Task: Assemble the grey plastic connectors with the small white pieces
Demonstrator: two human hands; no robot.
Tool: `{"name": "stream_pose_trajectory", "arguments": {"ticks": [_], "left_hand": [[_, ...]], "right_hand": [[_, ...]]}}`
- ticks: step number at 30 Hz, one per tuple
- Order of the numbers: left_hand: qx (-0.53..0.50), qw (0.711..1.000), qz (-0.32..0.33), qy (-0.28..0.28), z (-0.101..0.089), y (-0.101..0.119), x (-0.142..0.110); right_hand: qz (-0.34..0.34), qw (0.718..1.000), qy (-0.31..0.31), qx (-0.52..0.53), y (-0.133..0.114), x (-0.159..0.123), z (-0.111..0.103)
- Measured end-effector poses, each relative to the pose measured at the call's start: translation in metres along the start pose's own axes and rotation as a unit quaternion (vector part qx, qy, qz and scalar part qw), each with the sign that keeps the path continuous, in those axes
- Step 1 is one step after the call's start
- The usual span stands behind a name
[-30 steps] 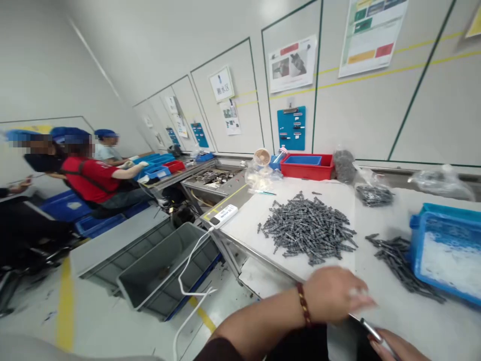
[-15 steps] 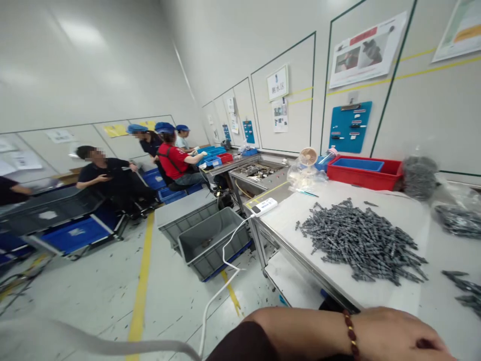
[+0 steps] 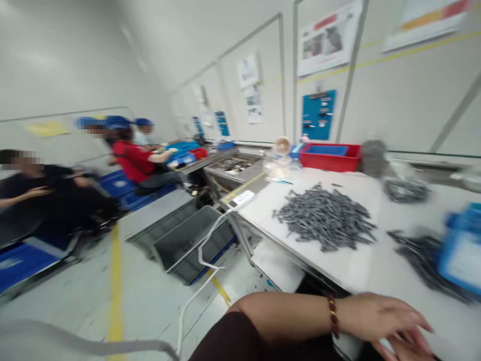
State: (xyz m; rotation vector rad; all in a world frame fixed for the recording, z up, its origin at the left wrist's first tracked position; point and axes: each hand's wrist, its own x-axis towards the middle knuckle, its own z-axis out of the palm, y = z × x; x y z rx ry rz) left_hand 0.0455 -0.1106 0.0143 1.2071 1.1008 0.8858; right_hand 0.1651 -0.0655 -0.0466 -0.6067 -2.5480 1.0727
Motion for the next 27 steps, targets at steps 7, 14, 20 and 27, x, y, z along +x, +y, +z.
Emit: {"name": "stream_pose_trajectory", "arguments": {"ticks": [7, 14, 20, 27], "left_hand": [[-0.121, 0.990, 0.053, 0.047, 0.006, 0.024, -0.005], [0.130, 0.978, 0.088, 0.138, -0.018, 0.044, 0.042], [0.419, 0.872, 0.062, 0.246, -0.073, 0.044, 0.126], [0.542, 0.821, 0.031, 0.175, -0.078, 0.036, 0.162]], "right_hand": [[0.124, 0.991, 0.023, -0.036, -0.061, -0.026, -0.026], [0.133, 0.948, 0.097, 0.271, -0.052, -0.041, -0.043], [0.164, 0.918, 0.147, 0.329, -0.042, -0.051, -0.047], [0.186, 0.912, 0.153, 0.332, -0.043, -0.059, -0.053]]}}
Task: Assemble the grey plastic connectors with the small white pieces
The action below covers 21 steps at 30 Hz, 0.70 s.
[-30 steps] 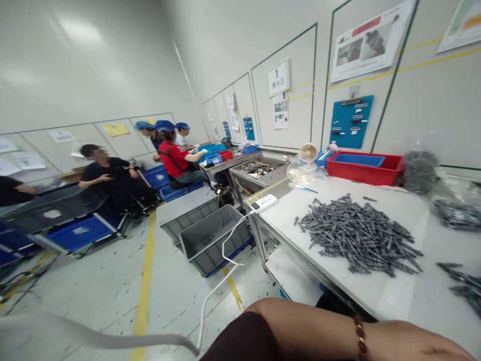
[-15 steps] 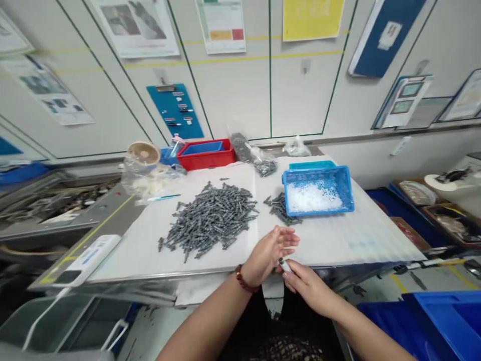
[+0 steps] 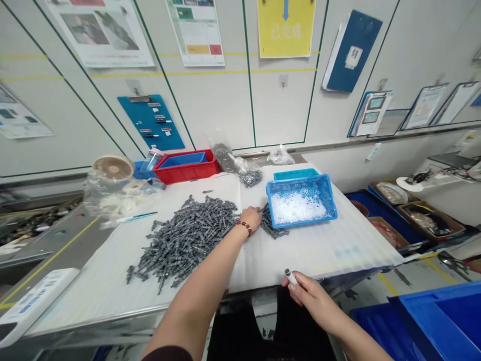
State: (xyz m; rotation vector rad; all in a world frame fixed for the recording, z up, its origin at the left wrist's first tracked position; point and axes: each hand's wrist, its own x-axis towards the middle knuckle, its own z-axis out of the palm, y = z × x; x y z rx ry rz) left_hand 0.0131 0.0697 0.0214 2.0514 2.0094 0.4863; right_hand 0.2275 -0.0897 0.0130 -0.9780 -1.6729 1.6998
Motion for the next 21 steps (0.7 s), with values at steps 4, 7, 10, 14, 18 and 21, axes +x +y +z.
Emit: {"name": "stream_pose_trajectory", "arguments": {"ticks": [4, 7, 10, 14, 18, 21], "left_hand": [[0.034, 0.998, 0.041, -0.012, 0.005, 0.005, -0.020], [0.045, 0.997, 0.067, -0.011, 0.009, 0.010, -0.042], [0.049, 0.995, 0.091, -0.004, 0.012, 0.014, -0.064], [0.050, 0.991, 0.123, 0.006, 0.015, 0.013, -0.089], [0.052, 0.987, 0.151, 0.002, 0.013, 0.006, -0.108], [0.049, 0.987, 0.153, 0.013, 0.007, 0.000, -0.115]], "right_hand": [[0.001, 1.000, 0.003, -0.003, 0.005, -0.001, -0.004], [0.002, 1.000, 0.002, -0.012, 0.008, 0.000, -0.006], [-0.006, 1.000, 0.001, -0.021, 0.009, -0.001, -0.007], [-0.027, 0.999, 0.003, -0.027, 0.009, -0.002, -0.008], [-0.031, 0.998, 0.014, -0.052, 0.009, -0.004, -0.010], [-0.024, 0.997, 0.022, -0.070, 0.010, -0.006, -0.012]]}}
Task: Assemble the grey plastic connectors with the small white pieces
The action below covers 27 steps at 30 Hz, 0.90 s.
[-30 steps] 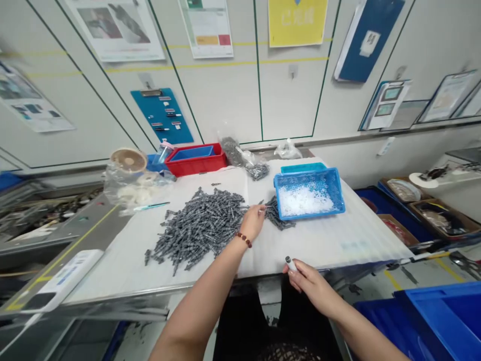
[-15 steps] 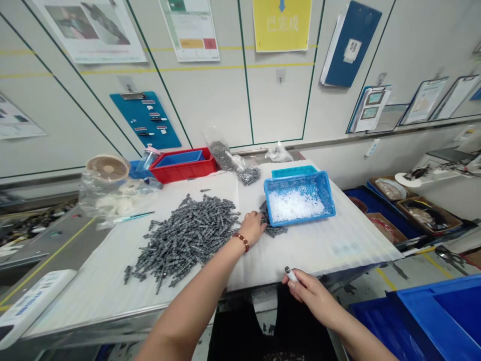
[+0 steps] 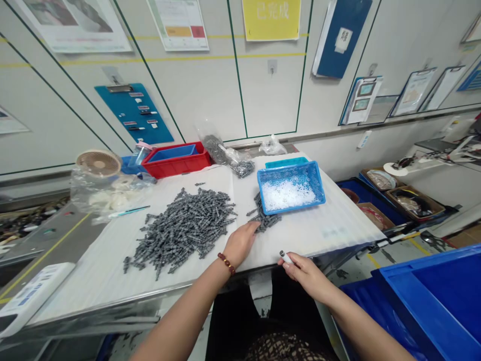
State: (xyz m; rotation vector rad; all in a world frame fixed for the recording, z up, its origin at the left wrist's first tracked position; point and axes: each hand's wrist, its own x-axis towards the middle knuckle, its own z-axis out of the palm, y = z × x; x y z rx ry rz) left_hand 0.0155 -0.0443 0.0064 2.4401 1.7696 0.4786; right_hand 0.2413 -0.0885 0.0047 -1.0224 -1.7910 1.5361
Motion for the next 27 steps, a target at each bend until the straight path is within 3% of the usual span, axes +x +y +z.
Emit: {"name": "stream_pose_trajectory", "arguments": {"ticks": [5, 10, 21, 27], "left_hand": [[0.022, 0.998, -0.057, 0.011, -0.012, -0.003, 0.002], [0.054, 0.993, -0.103, -0.017, -0.011, -0.002, 0.013], [-0.001, 0.993, -0.093, -0.067, -0.015, -0.006, 0.026], [-0.071, 0.994, -0.081, -0.019, -0.022, -0.003, 0.015]], "right_hand": [[-0.005, 1.000, 0.011, -0.015, 0.001, -0.003, -0.002], [-0.022, 1.000, -0.010, -0.019, 0.000, -0.002, -0.003], [-0.051, 0.996, 0.004, -0.076, -0.018, 0.012, -0.003], [-0.067, 0.991, 0.018, -0.110, -0.025, 0.015, -0.006]]}}
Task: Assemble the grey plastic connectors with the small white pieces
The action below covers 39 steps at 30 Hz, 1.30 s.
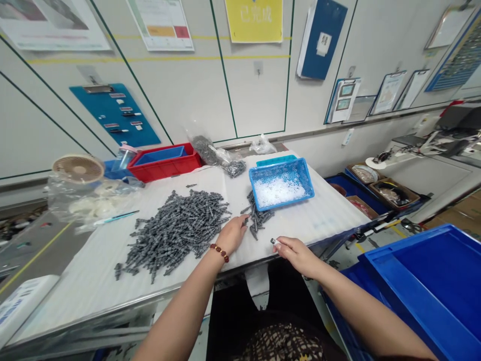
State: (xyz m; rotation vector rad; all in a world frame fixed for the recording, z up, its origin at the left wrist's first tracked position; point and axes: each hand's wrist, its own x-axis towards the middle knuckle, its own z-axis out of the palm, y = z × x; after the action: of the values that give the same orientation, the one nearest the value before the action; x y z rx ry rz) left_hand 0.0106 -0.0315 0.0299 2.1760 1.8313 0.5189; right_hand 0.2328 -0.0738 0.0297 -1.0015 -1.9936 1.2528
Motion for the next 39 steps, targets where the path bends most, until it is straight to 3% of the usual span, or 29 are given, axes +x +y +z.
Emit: {"name": "stream_pose_trajectory", "arguments": {"ticks": [4, 9, 15, 24, 32, 39], "left_hand": [[-0.100, 0.995, -0.013, 0.024, -0.004, 0.006, -0.025], [-0.265, 0.960, -0.022, 0.083, -0.009, 0.015, -0.062], [-0.391, 0.917, -0.044, 0.065, -0.012, 0.020, -0.095], [-0.255, 0.943, 0.082, 0.198, -0.004, 0.017, -0.117], [-0.184, 0.960, 0.119, 0.175, -0.003, 0.017, -0.120], [-0.152, 0.960, 0.142, 0.190, 0.006, 0.017, -0.123]], "right_hand": [[-0.014, 0.999, -0.003, -0.044, -0.002, 0.002, -0.002], [-0.016, 0.993, -0.023, -0.115, -0.008, 0.006, 0.000], [-0.011, 0.975, -0.062, -0.213, -0.022, 0.009, 0.007], [-0.029, 0.930, -0.106, -0.351, -0.043, 0.012, 0.021], [-0.062, 0.906, -0.117, -0.402, -0.054, 0.008, 0.026], [-0.075, 0.895, -0.123, -0.422, -0.055, 0.006, 0.029]]}}
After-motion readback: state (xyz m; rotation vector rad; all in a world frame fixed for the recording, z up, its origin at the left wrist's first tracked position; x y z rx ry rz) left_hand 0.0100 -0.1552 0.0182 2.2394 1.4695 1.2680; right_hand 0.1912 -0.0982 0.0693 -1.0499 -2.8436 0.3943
